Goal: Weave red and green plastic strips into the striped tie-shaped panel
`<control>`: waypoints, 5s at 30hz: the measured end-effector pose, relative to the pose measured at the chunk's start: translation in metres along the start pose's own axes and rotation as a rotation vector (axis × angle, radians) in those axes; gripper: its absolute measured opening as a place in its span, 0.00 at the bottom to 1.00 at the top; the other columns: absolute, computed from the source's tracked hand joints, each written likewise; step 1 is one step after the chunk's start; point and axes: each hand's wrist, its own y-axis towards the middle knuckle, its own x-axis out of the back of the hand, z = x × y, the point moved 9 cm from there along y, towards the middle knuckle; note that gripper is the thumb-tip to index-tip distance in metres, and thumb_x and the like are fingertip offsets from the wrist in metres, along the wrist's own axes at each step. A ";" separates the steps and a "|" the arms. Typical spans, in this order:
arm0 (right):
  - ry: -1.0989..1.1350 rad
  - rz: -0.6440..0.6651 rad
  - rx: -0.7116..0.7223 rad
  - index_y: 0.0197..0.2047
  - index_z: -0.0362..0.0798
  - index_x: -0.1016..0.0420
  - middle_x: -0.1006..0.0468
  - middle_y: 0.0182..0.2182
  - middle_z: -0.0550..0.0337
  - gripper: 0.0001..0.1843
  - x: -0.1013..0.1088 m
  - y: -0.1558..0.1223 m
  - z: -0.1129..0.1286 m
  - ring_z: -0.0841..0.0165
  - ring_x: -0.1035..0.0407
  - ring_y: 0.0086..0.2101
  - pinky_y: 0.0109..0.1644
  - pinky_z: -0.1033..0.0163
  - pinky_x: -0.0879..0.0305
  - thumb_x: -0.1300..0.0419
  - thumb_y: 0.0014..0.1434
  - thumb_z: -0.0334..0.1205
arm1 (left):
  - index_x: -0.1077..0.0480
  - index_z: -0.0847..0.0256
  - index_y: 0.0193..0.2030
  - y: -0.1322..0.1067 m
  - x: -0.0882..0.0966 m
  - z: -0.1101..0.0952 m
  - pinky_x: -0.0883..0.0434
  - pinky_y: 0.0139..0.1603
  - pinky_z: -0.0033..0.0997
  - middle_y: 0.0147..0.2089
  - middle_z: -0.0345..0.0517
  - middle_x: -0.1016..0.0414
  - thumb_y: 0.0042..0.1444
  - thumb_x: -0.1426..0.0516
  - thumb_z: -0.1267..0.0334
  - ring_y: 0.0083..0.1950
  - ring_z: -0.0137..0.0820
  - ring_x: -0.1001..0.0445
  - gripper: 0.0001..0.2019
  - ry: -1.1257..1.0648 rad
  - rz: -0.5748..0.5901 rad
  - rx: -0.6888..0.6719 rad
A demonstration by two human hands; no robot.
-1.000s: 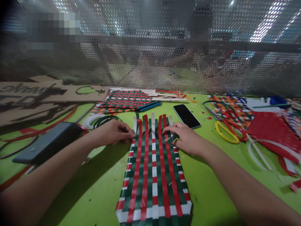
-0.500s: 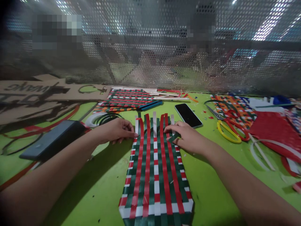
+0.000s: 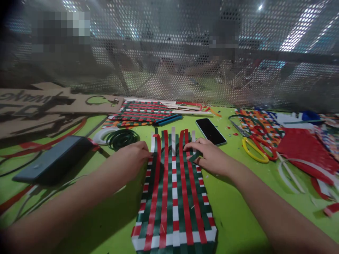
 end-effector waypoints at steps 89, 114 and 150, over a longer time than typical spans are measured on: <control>0.121 -0.356 -0.234 0.28 0.52 0.21 0.21 0.25 0.61 0.14 0.013 0.001 -0.006 0.67 0.31 0.26 0.29 0.61 0.40 0.35 0.58 0.52 | 0.32 0.64 0.67 -0.010 -0.017 -0.048 0.32 0.48 0.41 0.47 0.54 0.24 0.61 0.43 0.73 0.49 0.45 0.29 0.27 0.402 0.047 -0.157; 0.180 -0.333 -0.263 0.28 0.50 0.18 0.22 0.23 0.60 0.16 0.015 0.004 -0.012 0.67 0.32 0.25 0.28 0.61 0.43 0.33 0.56 0.54 | 0.33 0.64 0.68 -0.010 -0.018 -0.048 0.31 0.49 0.42 0.47 0.53 0.25 0.61 0.43 0.73 0.48 0.44 0.29 0.27 0.415 0.057 -0.158; 0.185 -0.169 -0.211 0.39 0.51 0.22 0.26 0.27 0.62 0.12 0.018 0.005 -0.021 0.69 0.36 0.26 0.28 0.64 0.44 0.36 0.60 0.50 | 0.35 0.62 0.70 -0.010 -0.012 -0.048 0.32 0.47 0.42 0.46 0.55 0.24 0.62 0.45 0.74 0.47 0.45 0.29 0.29 0.384 0.044 -0.160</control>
